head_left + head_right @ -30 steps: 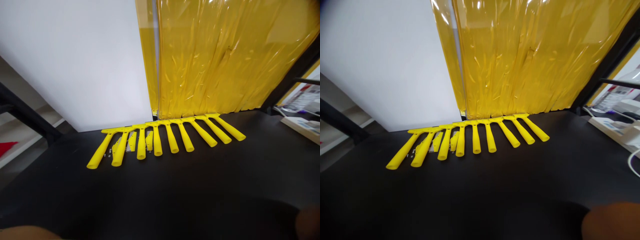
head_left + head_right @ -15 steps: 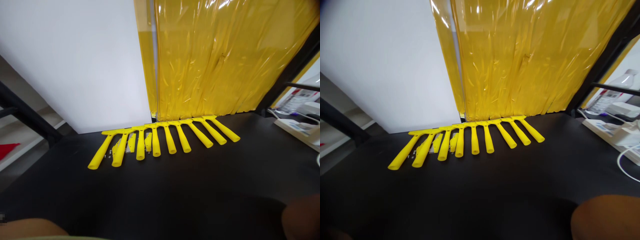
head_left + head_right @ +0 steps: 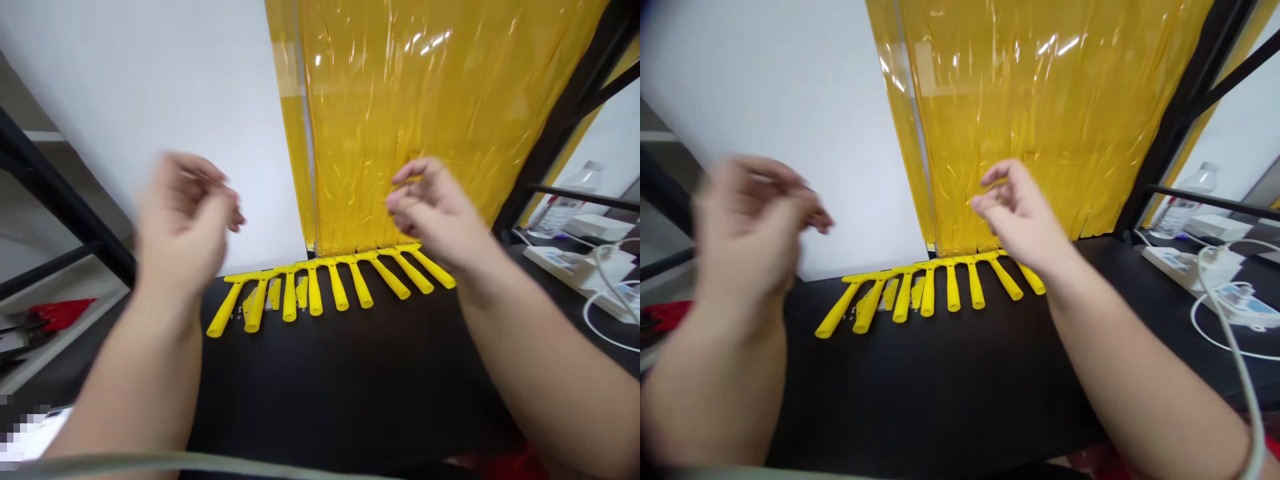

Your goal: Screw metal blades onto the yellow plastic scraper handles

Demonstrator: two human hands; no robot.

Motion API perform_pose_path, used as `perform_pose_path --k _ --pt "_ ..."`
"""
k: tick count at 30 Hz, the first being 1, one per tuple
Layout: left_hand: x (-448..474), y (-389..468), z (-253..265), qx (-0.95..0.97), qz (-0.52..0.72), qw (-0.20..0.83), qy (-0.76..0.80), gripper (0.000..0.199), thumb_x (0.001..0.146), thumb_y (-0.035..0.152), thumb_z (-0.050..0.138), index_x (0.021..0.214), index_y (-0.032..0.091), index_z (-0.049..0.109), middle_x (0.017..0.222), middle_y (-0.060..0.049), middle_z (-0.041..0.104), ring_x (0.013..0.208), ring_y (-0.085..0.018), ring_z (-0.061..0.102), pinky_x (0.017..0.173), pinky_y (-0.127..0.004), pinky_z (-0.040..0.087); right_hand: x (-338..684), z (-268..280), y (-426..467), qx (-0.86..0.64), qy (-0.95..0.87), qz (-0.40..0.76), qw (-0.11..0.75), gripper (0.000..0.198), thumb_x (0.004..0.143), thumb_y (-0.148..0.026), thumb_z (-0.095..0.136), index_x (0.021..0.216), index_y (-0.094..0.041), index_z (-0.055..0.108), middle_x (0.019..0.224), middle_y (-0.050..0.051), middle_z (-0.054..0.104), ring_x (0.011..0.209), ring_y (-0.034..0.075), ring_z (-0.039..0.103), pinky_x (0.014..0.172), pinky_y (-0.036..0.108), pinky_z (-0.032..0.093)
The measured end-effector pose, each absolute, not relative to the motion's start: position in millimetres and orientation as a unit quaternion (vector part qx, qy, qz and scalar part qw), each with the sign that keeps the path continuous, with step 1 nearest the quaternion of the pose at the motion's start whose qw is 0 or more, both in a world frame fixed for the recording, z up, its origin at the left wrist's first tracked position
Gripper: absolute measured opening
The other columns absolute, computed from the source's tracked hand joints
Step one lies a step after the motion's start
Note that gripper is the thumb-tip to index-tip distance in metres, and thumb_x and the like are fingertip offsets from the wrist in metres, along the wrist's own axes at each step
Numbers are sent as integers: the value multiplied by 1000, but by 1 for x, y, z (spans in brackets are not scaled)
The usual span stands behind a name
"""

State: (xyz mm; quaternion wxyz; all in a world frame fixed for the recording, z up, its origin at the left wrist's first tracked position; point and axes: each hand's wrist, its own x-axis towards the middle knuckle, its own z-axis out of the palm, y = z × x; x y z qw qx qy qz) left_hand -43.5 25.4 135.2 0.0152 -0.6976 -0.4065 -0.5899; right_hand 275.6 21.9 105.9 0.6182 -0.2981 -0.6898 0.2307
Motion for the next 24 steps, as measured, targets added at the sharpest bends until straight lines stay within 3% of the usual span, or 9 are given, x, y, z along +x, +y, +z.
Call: perform_pose_path --k 2,5,6,12,24 --pt "-35 29 109 -744 -457 -14 -487 16 92 19 57 107 18 64 79 0 65 69 -16 64 64 -28 52 262 79 29 -351 -704 242 568 20 93 -23 65 109 -25 52 82 -4 54 58 9 47 55 26 37" --pt "-25 34 57 -773 -203 41 -600 23 94 25 54 113 22 67 100 -6 74 85 -23 70 79 -36 56 249 35 40 -435 -725 215 488 28 89 -25 65 112 -25 50 91 -2 57 61 12 49 60 30 41" --pt "-23 34 41 -769 -176 45 -612 23 94 25 54 112 21 68 104 -8 75 92 -26 71 83 -38 56 247 23 42 -451 -732 213 465 30 86 -23 64 112 -24 50 94 -1 58 63 13 50 62 31 42" --pt "-18 27 -2 -753 -127 49 -643 36 104 39 41 117 21 68 112 -14 74 104 -34 72 93 -45 55 255 -7 46 -443 -774 179 416 15 79 -14 53 92 -21 55 94 4 58 80 19 56 77 35 47" --pt "-22 28 -9 -735 -54 29 -675 49 99 52 44 137 27 62 124 -15 74 116 -39 70 89 -48 57 268 -12 57 -480 -730 214 437 15 75 -15 57 88 -21 59 83 1 63 69 16 53 71 32 47"
